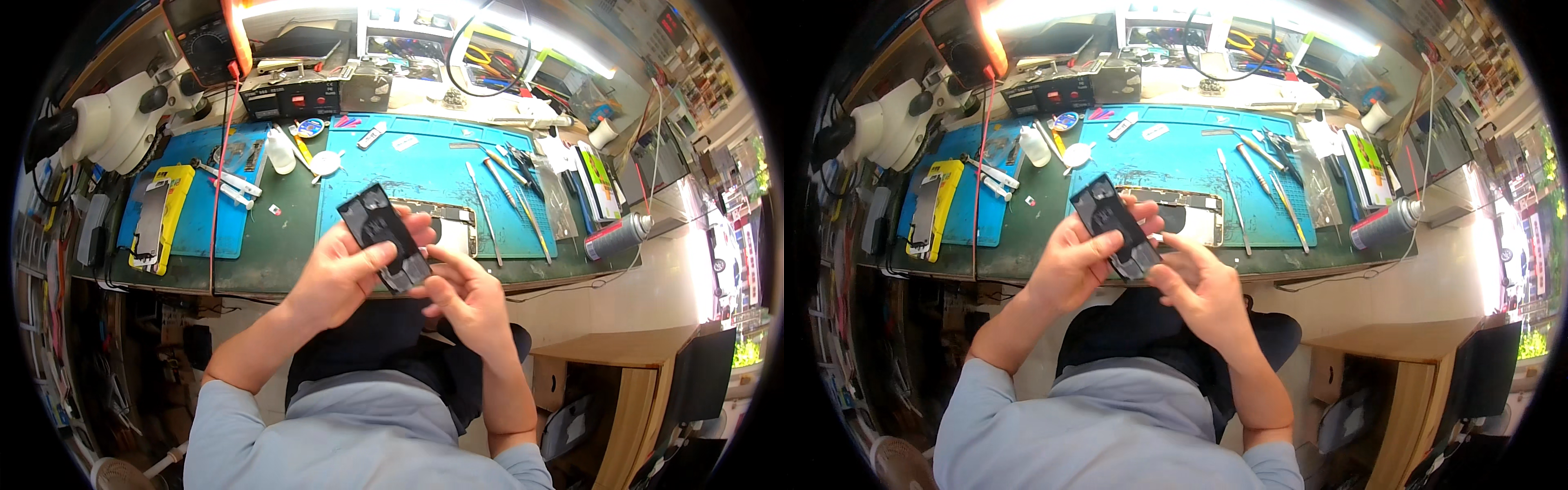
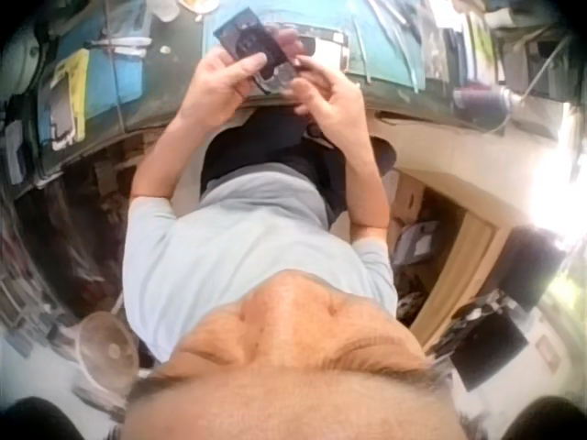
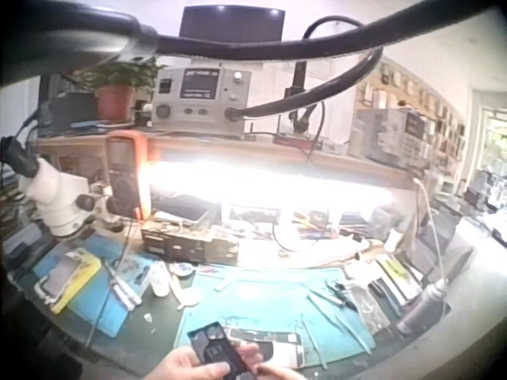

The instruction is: The person disassembles a smartphone, sprays compressed air into the internal components, and uses a metal tool to pry out the battery. They then apply adhesive tape to the phone's frame and place a new battery into the device.

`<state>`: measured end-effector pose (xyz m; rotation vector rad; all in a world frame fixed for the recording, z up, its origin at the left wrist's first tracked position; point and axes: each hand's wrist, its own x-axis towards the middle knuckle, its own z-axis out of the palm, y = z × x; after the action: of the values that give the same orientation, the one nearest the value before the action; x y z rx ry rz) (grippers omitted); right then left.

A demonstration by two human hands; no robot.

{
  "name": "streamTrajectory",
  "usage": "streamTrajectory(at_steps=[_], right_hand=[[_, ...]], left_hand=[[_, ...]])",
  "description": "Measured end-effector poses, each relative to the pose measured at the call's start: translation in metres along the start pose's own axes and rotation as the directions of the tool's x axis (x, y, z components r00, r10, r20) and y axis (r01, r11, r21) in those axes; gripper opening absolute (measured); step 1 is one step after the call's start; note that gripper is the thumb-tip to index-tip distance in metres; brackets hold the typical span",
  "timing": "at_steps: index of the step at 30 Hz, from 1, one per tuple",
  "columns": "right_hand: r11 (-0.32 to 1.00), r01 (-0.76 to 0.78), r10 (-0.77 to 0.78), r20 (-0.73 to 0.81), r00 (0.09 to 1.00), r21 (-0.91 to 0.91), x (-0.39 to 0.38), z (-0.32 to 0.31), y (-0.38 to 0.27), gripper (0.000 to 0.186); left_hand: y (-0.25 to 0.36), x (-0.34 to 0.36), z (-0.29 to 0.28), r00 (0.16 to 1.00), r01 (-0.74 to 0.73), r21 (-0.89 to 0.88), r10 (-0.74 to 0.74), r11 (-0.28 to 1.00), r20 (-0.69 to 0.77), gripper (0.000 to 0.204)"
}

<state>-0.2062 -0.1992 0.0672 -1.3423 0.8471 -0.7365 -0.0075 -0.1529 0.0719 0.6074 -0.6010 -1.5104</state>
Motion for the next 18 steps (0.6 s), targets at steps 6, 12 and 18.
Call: streamTrajectory(at_steps=[6, 12, 18], right_hand=[[0.997, -0.071, 0.071, 0.04, 0.997, -0.001, -0.001, 0.001, -0.006, 0.026], [0.853, 0.202, -0.198, 0.059, 0.978, -0.482, -0.011, -0.004, -0.001, 0.014], [0.698, 0.325, -0.351, 0.092, 0.932, -0.638, -0.018, -0.004, 0.01, 0.017]], left_hand=[[-0.004, -0.004, -0.012, 0.996, -0.081, 0.22, 0.087, 0.972, -0.021, 0.044], [0.004, -0.015, -0.02, 0.995, 0.037, 0.53, 0.018, 0.847, -0.098, 0.018], [-0.004, -0.024, -0.015, 0.986, 0.044, 0.568, 0.057, 0.822, -0.16, 0.018]])
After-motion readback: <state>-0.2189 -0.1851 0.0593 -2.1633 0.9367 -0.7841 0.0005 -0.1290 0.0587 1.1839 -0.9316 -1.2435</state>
